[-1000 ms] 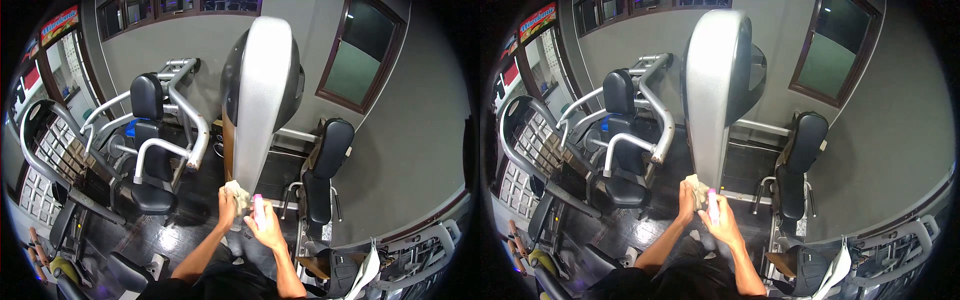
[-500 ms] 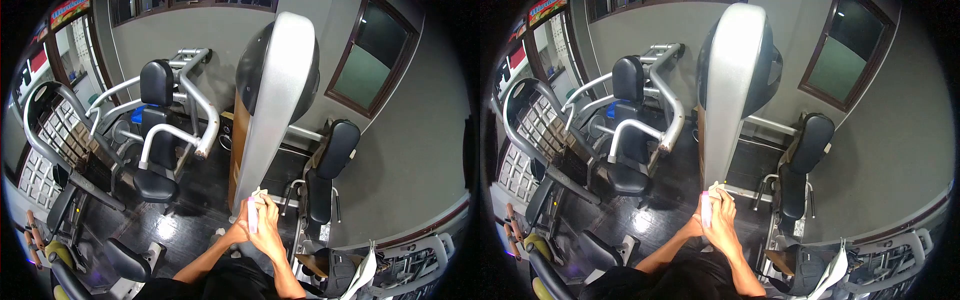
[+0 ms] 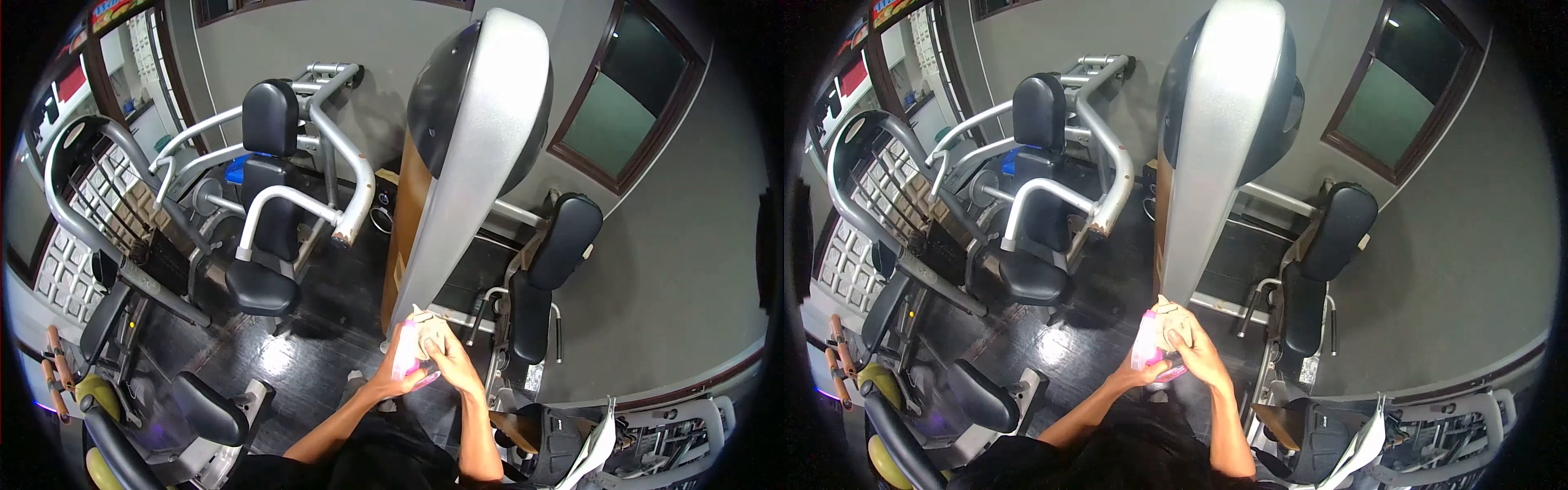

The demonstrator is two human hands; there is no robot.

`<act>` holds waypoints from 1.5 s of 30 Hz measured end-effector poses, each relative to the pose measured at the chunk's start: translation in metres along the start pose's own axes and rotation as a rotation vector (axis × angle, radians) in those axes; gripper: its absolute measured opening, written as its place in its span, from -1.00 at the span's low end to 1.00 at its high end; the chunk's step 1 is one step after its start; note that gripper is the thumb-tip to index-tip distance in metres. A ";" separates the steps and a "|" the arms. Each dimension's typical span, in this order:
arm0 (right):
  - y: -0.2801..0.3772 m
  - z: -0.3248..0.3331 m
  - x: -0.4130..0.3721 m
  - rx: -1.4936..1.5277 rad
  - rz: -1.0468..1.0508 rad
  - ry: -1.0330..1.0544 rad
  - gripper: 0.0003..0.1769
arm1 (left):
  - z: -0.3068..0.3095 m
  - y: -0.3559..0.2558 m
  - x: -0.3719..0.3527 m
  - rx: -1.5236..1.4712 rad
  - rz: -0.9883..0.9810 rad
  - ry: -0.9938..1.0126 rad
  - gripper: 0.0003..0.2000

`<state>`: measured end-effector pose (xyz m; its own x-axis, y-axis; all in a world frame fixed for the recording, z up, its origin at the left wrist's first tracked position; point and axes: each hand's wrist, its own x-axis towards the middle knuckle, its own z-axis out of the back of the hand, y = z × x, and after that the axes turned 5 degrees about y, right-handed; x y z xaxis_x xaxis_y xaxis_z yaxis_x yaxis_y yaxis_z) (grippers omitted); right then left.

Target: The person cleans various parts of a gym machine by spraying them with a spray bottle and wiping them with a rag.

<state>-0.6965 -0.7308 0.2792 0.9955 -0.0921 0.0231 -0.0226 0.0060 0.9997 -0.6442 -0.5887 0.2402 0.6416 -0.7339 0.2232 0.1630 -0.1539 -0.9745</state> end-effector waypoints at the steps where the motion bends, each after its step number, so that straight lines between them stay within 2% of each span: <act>1: -0.003 0.000 0.003 0.001 -0.001 0.003 -0.53 | 0.002 0.008 -0.001 -0.023 0.002 -0.020 -0.08; 2: -0.007 0.001 0.006 -0.056 -0.033 -0.026 -0.59 | 0.004 0.006 0.000 -0.024 0.005 -0.021 -0.08; 4: -0.012 -0.001 0.007 -0.112 -0.072 -0.058 -0.63 | 0.009 -0.001 0.004 0.143 -0.152 -0.127 -0.08; 8: -0.027 -0.003 0.017 -0.073 -0.097 -0.195 -0.71 | 0.016 -0.016 0.008 0.221 -0.152 -0.159 -0.07; 10: -0.030 -0.005 0.023 0.159 -0.121 -0.402 -0.70 | 0.019 -0.014 0.008 0.054 -0.131 -0.190 -0.11; 11: -0.037 0.001 0.028 0.244 -0.042 -0.450 -0.66 | 0.022 -0.013 0.007 0.054 -0.130 -0.187 -0.11; 12: -0.037 0.009 0.033 0.459 0.026 -0.462 -0.60 | 0.025 -0.016 0.006 -0.004 -0.104 -0.176 -0.15; 14: 0.006 0.013 0.039 0.690 0.107 -0.537 -0.56 | 0.032 -0.015 0.000 -0.067 -0.070 -0.162 -0.19; 16: 0.030 0.019 0.050 0.681 0.312 -0.659 -0.48 | 0.042 -0.007 -0.007 -0.032 -0.120 -0.120 -0.24; 18: 0.068 0.020 0.063 0.339 0.475 -0.709 -0.45 | 0.047 -0.007 -0.015 -0.112 -0.085 -0.122 -0.27; 20: 0.104 0.015 0.076 -0.109 0.545 -0.797 -0.39 | 0.049 -0.004 -0.023 -0.201 -0.045 -0.086 -0.30; 22: 0.122 0.016 0.091 -0.755 0.727 -0.935 -0.38 | 0.050 -0.003 -0.032 -0.255 -0.042 -0.088 -0.33; 23: 0.129 0.018 0.099 -0.876 0.835 -0.940 -0.42 | 0.053 -0.007 -0.035 -0.208 -0.013 -0.036 -0.33; 24: 0.138 0.019 0.107 -0.962 0.922 -0.930 -0.37 | 0.054 -0.010 -0.038 -0.163 0.016 0.017 -0.33; 26: 0.157 0.023 0.117 -1.138 0.979 -0.920 -0.33 | 0.053 -0.009 -0.043 -0.252 0.003 0.004 -0.36; 28: 0.163 0.021 0.120 -1.171 0.972 -0.920 -0.29 | 0.056 -0.003 -0.048 -0.269 -0.015 -0.001 -0.39; 31: 0.149 0.016 0.118 -1.361 0.859 -0.856 -0.34 | 0.062 0.009 -0.053 -0.210 -0.035 -0.016 -0.41; 33: 0.117 0.011 0.115 -1.473 0.817 -0.783 -0.48 | 0.067 0.015 -0.057 -0.194 -0.061 -0.021 -0.43; 35: 0.058 0.011 0.106 -1.601 0.707 -0.524 -0.59 | 0.071 0.016 -0.059 -0.178 -0.088 -0.022 -0.45; 36: 0.030 0.004 0.097 -1.544 0.562 -0.356 -0.63 | 0.072 0.012 -0.059 -0.183 -0.058 -0.039 -0.48; 38: -0.034 0.013 0.084 -1.782 0.389 -0.099 -0.68 | 0.074 0.012 -0.063 -0.192 -0.027 -0.055 -0.51; 40: -0.046 0.032 0.080 -1.860 0.418 -0.008 -0.66 | 0.079 0.017 -0.066 -0.156 -0.007 -0.050 -0.55; 42: -0.024 0.045 0.087 -1.809 0.537 0.043 -0.65 | 0.084 0.028 -0.070 -0.187 0.002 -0.036 -0.55; 45: 0.047 0.046 0.104 -1.850 0.843 -0.132 -0.59 | 0.091 0.028 -0.069 -0.233 0.055 0.036 -0.57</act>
<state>-0.5979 -0.7861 0.3290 0.7768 0.4189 0.4702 -0.1944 0.8697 -0.4536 -0.6162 -0.4822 0.1999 0.6165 -0.7681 0.1729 -0.0512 -0.2582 -0.9647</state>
